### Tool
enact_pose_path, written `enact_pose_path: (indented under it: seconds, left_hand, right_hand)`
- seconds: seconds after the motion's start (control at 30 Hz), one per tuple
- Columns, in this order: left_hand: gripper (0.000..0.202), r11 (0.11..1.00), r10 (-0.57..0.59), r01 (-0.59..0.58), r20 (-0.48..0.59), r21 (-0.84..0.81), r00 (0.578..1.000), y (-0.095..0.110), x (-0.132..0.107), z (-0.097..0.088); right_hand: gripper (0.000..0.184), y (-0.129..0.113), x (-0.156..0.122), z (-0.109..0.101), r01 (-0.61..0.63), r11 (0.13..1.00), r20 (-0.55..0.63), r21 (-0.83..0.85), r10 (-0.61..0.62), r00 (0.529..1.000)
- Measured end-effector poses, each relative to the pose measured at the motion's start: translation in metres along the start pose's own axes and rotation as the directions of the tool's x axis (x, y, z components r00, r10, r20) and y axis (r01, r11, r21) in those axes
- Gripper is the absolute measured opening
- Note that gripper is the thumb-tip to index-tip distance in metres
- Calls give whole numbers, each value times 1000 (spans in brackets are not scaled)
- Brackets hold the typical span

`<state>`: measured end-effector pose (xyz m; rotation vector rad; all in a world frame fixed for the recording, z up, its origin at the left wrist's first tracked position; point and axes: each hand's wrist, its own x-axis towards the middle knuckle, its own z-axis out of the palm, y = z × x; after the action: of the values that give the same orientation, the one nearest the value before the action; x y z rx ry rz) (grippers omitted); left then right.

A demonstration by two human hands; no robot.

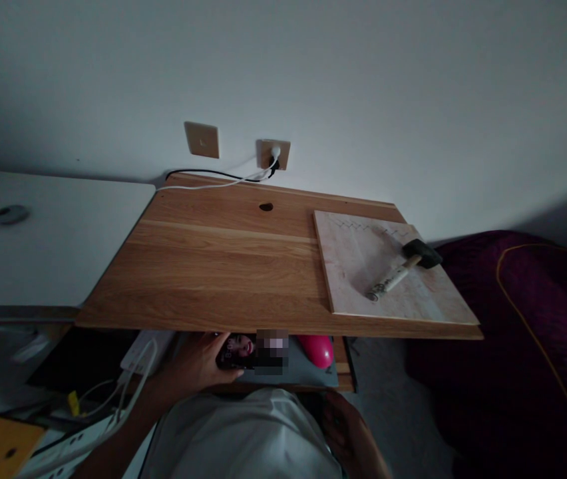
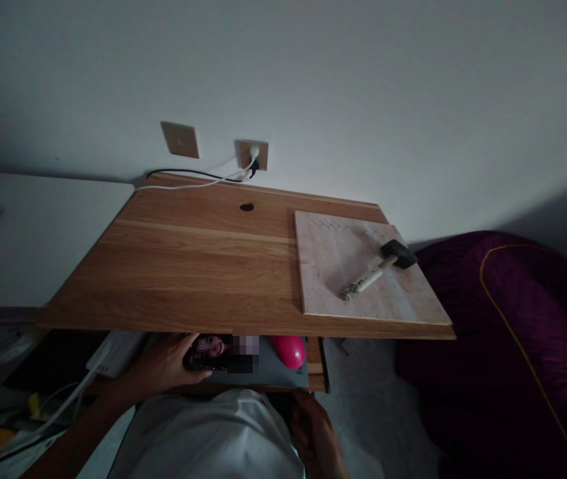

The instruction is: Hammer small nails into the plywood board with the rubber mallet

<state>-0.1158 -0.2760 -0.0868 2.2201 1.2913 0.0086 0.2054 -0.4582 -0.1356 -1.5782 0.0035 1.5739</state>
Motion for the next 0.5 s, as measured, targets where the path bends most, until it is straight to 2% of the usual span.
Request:
enact_pose_path:
  seconds: [0.13, 0.23, 0.33, 0.4, 0.5]
  left_hand:
    - [80, 1000, -9, 9, -27, -9, 1000, 1, -2, -2]
    - [79, 1000, -10, 9, -34, -20, 999, 1, -2, -3]
    - [78, 1000, 5, -6, -43, -31, 999, 0, -1, -2]
    - [79, 1000, 9, -10, -37, -29, 999, -1, 0, -1]
    - [82, 1000, 4, -4, -13, -14, 1000, -1, 1, 1]
  right_hand:
    - [64, 0, 2, 2, 21, 1000, -16, 3, -21, 1000]
    - [64, 1, -1, 5, 33, 996, -29, -78, -36, 999]
    - [60, -6, -11, 20, 151, 963, 4, -224, -154, 988]
    - [57, -17, -19, 37, 277, 886, 86, -371, -264, 961]
    - [50, -38, -22, 69, 466, 649, 260, -601, -392, 882]
